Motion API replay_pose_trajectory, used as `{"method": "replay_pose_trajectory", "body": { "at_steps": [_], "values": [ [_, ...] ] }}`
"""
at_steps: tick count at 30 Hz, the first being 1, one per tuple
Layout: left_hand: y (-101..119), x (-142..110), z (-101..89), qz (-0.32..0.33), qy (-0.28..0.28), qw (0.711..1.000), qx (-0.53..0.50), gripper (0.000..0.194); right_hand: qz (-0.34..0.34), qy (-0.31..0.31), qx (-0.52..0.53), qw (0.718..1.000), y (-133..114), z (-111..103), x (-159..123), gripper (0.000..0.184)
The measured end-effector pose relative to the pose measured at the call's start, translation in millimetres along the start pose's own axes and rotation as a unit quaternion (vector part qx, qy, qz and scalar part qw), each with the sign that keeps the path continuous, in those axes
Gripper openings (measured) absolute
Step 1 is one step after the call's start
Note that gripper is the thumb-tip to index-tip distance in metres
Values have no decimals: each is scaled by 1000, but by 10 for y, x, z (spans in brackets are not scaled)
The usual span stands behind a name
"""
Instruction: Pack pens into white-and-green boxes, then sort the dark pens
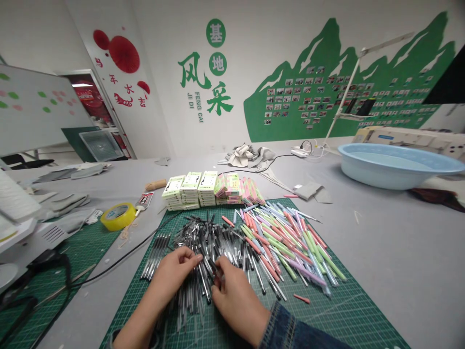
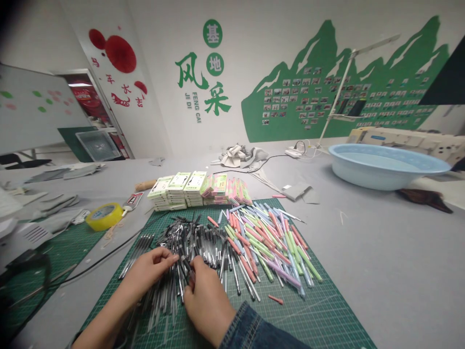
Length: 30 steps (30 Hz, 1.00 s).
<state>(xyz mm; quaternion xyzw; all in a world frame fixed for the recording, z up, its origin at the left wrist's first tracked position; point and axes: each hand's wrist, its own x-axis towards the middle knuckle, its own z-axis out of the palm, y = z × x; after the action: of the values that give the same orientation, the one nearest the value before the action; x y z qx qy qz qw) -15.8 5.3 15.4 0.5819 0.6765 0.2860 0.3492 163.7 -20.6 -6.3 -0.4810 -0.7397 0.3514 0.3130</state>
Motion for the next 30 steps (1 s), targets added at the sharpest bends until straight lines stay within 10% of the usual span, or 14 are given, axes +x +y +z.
{"method": "replay_pose_trajectory", "body": {
  "at_steps": [4,16,30],
  "values": [
    [75,-51,30,-13,-66,982,-175,33,2,-2,71,997,-24,-26,21,19],
    [44,15,-247,16,111,852,-512,29,15,-62,249,966,-64,-57,34,25],
    [69,-10,-293,51,130,887,-441,27,28,-86,314,945,-56,-53,36,26]
  ]
}}
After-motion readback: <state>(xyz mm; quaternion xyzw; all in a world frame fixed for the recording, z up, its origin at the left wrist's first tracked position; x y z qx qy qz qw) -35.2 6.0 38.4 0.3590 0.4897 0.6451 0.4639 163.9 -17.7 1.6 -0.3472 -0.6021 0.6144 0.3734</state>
